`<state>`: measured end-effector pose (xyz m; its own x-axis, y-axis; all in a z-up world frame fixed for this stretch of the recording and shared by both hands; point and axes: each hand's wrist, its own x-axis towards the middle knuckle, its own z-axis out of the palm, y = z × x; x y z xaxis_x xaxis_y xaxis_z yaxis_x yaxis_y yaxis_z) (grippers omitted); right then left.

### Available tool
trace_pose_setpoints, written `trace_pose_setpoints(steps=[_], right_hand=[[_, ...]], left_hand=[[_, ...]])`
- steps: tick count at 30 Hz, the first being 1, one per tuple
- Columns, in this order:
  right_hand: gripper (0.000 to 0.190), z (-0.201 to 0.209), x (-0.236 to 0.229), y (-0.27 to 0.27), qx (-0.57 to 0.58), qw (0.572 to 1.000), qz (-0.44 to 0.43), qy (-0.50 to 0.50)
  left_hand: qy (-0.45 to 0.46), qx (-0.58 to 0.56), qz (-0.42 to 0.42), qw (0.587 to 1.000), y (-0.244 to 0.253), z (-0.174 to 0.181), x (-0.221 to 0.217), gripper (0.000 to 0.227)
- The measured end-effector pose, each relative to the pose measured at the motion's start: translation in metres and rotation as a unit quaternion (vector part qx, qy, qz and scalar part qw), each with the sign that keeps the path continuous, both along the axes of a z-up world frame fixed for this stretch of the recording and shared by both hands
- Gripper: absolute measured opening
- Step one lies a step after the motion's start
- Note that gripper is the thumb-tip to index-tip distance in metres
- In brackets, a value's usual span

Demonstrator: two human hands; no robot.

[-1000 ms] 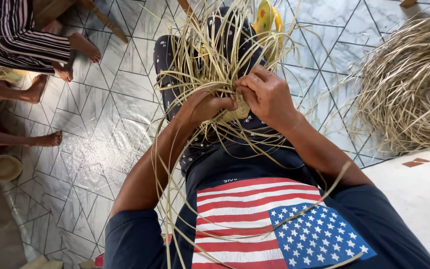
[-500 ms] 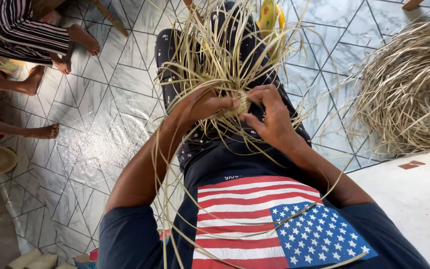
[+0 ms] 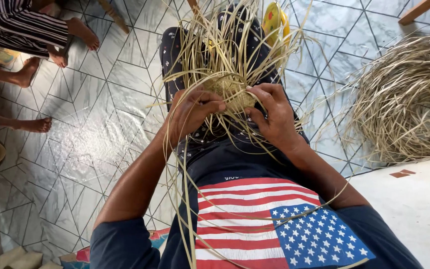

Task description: The person is weaving dried straw fibers by hand to construct a traditional straw hat.

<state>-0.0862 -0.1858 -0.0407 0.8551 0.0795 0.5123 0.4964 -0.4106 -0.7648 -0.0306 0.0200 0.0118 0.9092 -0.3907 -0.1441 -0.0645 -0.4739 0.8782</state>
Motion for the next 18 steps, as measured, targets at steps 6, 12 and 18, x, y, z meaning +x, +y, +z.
trace_pose_setpoints(steps=[6, 12, 18], right_hand=[[0.03, -0.009, 0.003, -0.001, 0.018, 1.0, -0.001, 0.005], [0.042, -0.002, 0.004, -0.011, 0.011, 1.0, 0.01, -0.002], [0.018, 0.025, 0.027, -0.008, -0.198, 0.97, 0.062, -0.128]], left_hand=[[0.074, -0.012, -0.029, 0.997, 0.005, -0.004, 0.004, 0.018], [0.071, -0.05, -0.026, 0.996, 0.007, -0.021, 0.009, 0.022], [0.114, -0.046, -0.06, 0.991, 0.01, -0.021, 0.015, 0.021]])
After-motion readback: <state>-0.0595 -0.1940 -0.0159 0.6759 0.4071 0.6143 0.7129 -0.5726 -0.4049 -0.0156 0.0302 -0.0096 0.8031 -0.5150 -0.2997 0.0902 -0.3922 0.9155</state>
